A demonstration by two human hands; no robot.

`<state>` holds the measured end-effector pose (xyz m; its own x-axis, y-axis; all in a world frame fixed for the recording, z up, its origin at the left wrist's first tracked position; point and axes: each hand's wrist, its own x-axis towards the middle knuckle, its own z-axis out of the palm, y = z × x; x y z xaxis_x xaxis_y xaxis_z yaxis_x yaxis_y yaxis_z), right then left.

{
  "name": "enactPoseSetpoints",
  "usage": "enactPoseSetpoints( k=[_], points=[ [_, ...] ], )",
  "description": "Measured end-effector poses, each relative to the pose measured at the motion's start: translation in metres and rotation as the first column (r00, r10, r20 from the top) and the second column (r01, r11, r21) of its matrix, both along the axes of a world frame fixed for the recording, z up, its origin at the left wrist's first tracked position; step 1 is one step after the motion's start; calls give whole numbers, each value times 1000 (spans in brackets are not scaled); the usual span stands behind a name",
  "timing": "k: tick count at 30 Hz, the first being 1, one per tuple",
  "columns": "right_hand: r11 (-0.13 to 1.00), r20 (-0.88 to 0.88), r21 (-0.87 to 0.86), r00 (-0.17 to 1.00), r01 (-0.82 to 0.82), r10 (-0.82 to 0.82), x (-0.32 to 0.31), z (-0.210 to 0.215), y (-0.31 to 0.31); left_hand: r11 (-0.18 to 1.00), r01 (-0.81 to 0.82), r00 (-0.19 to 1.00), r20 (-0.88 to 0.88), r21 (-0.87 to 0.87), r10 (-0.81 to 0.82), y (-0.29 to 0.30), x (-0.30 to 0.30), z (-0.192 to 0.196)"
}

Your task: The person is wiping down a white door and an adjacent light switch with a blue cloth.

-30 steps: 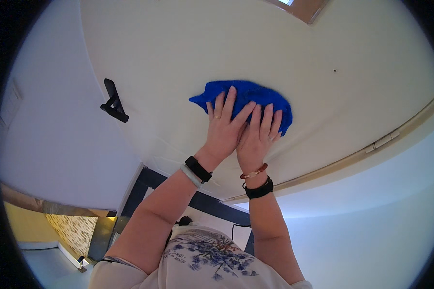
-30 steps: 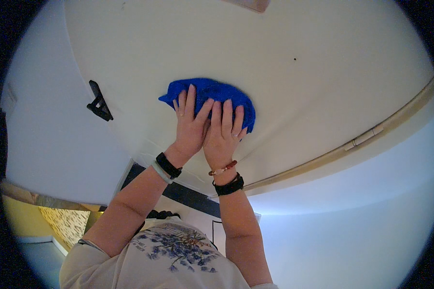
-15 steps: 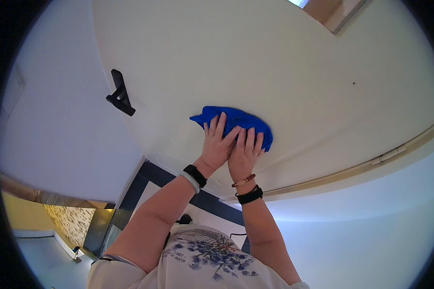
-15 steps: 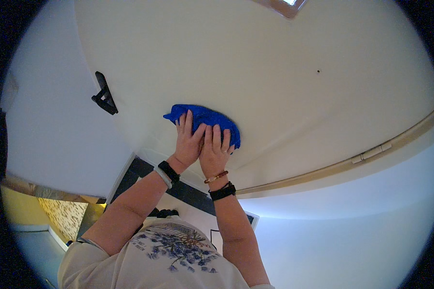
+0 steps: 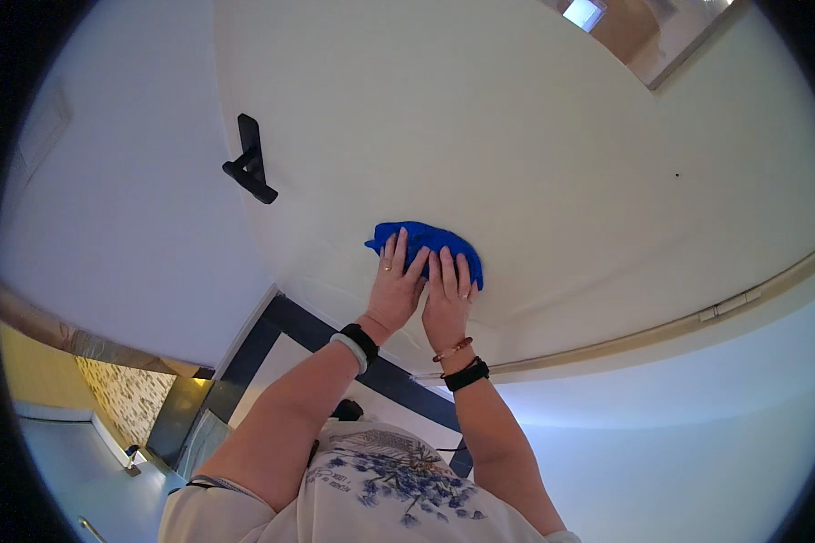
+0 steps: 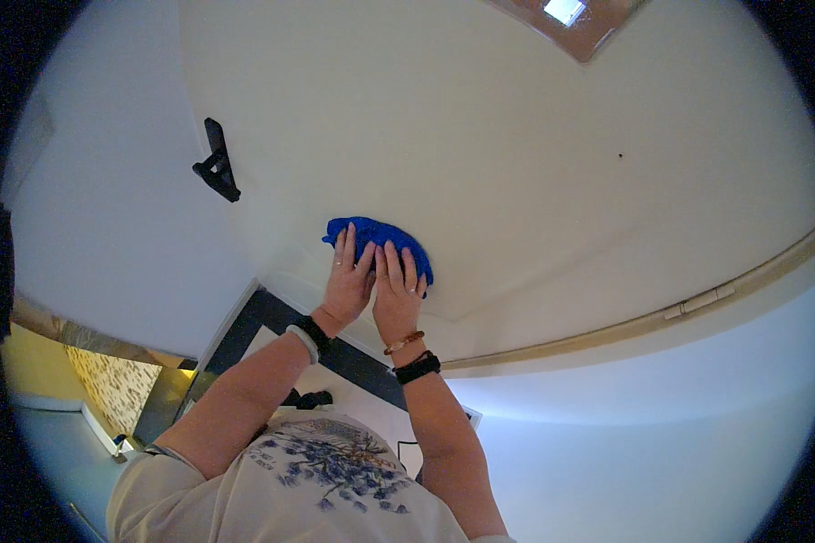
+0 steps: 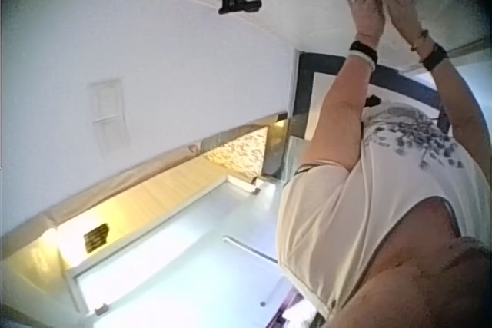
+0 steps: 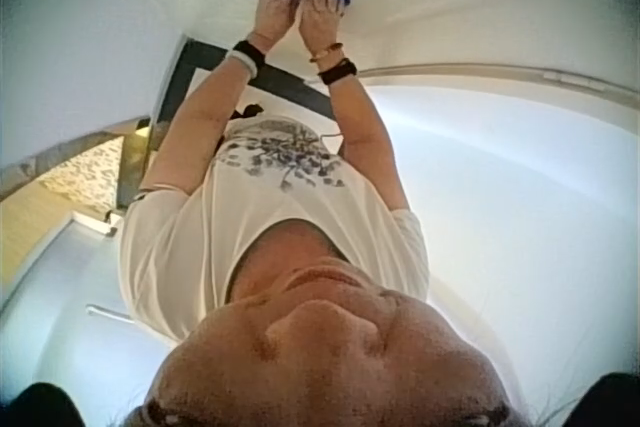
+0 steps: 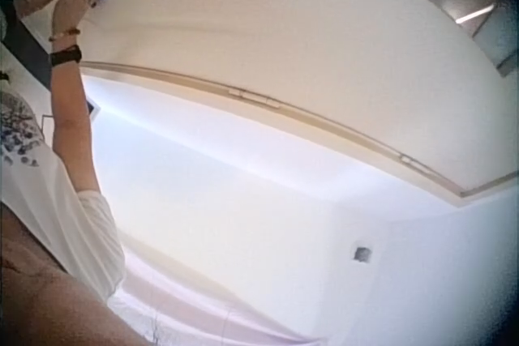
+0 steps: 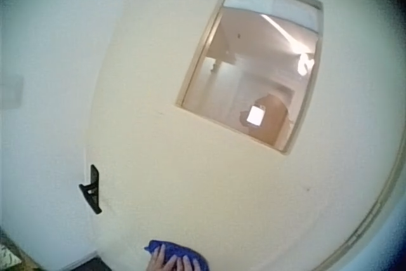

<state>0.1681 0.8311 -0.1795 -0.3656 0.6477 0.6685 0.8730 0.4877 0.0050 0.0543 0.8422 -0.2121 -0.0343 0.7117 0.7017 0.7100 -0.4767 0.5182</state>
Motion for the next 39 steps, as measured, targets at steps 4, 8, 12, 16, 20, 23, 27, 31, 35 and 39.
enactPoseSetpoints(
  k=[4,8,12,16,20,23,27,31,35,39],
  points=[
    [999,-49,28,998,-42,44,-8,37,3,999,-24,995,100,47,19,2,4,36],
    [972,-64,236,998,-7,23,-20,88,18,973,-13,990,138,231,-20,18,-6,101],
    [912,-213,410,974,15,80,-37,145,31,947,4,990,133,320,-49,26,-17,168],
    [908,-214,413,976,70,22,-46,169,34,916,-32,994,106,401,-12,36,-25,192],
    [892,-154,431,985,139,-79,-47,156,40,913,-50,998,64,404,26,47,-26,176],
    [884,-134,444,986,146,-95,-48,138,43,917,-39,998,62,397,16,52,-29,157],
    [891,-99,430,989,144,-112,-52,106,45,937,-44,998,54,347,27,53,-35,125],
    [906,-68,399,990,137,-120,-55,74,44,955,-50,998,48,292,37,53,-39,91],
    [912,-88,364,982,189,-169,-59,41,45,969,-54,998,0,240,56,50,-45,64],
    [941,-77,286,983,181,-166,-65,14,40,980,-47,998,-29,193,54,48,-54,36]
  ],
)
